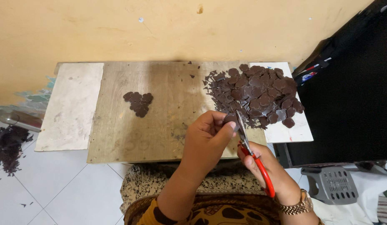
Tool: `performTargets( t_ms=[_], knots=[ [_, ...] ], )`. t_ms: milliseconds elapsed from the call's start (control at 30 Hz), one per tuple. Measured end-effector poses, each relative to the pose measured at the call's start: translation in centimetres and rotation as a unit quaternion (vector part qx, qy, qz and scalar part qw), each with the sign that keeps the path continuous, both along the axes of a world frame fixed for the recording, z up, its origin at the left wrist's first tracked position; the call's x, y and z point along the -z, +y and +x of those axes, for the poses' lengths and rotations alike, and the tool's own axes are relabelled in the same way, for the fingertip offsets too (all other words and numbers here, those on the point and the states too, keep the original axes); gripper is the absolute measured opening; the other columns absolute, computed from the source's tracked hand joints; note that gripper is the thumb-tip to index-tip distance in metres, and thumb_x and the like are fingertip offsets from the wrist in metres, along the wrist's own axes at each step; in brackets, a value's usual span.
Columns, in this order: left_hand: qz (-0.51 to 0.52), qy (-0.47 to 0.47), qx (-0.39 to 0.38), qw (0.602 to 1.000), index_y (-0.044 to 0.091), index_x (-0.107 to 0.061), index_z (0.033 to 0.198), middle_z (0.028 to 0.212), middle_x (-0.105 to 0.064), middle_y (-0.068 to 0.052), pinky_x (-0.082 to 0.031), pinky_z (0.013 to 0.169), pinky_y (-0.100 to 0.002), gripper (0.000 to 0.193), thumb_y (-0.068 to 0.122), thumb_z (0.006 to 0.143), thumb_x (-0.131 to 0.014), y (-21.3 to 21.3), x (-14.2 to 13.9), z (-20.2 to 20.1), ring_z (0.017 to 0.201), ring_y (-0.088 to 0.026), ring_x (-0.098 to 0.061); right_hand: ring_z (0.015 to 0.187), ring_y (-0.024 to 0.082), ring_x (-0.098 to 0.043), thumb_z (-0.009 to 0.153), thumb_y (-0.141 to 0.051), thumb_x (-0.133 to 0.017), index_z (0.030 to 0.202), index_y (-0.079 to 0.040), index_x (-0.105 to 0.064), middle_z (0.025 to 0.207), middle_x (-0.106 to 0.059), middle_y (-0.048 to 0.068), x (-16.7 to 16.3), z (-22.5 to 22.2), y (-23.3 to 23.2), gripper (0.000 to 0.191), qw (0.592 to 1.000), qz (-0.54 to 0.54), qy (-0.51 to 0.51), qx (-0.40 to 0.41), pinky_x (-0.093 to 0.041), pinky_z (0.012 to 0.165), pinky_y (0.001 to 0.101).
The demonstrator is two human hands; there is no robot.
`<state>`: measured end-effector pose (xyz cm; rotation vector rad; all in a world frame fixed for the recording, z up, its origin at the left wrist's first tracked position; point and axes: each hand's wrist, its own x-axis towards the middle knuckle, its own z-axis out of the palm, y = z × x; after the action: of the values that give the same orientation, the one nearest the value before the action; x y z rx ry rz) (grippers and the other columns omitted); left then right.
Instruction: The person uses red-handled scissors to trim the edges of small dark brown flower-shaped pieces. They hold each piece in the left hand and cut with the right, placing trimmed pieces into a growing pile on the table.
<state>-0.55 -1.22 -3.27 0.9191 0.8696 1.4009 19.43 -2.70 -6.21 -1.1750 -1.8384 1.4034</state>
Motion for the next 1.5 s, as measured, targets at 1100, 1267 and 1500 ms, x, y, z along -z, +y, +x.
performTargets(
  t_ms=[1100, 1267, 1500],
  knots=[
    [-0.024, -0.028, -0.015, 0.999, 0.001, -0.063, 0.099, 0.083, -0.067, -0.003, -0.051, 0.065, -0.024, 0.013, 0.003, 0.089, -0.071, 3.3, -3.6, 1.2, 0.072, -0.009, -0.062, 0.075, 0.015, -0.049, 0.098, -0.077, -0.038, 0.086, -0.006, -0.054, 0.079, -0.052, 0.002, -4.2, -2.1, 2.8, 0.073, 0.989, 0.067, 0.118, -0.055, -0.044, 0.068, 0.03],
    [-0.086, -0.054, 0.02, 0.995, 0.002, -0.058, 0.093, 0.073, -0.064, -0.006, -0.049, 0.05, -0.029, 0.011, 0.004, 0.088, -0.068, 1.8, -2.3, 1.8, 0.056, -0.014, -0.058, 0.073, 0.015, -0.047, 0.098, -0.073, -0.04, 0.09, -0.005, -0.056, 0.078, -0.051, 0.003, -3.3, -1.0, 1.5, 0.071, 0.991, 0.035, 0.121, -0.047, -0.042, 0.066, 0.0294],
    [-0.005, -0.047, 0.013, 0.999, 0.002, -0.063, 0.105, 0.088, -0.066, -0.003, -0.053, 0.07, -0.024, 0.013, 0.006, 0.093, -0.066, 1.1, -1.6, 2.9, 0.078, -0.009, -0.062, 0.07, 0.014, -0.046, 0.099, -0.071, -0.04, 0.097, -0.003, -0.057, 0.077, -0.049, 0.002, -2.8, 0.2, 0.6, 0.07, 0.991, 0.039, 0.121, -0.04, -0.042, 0.065, 0.0282]
  ],
)
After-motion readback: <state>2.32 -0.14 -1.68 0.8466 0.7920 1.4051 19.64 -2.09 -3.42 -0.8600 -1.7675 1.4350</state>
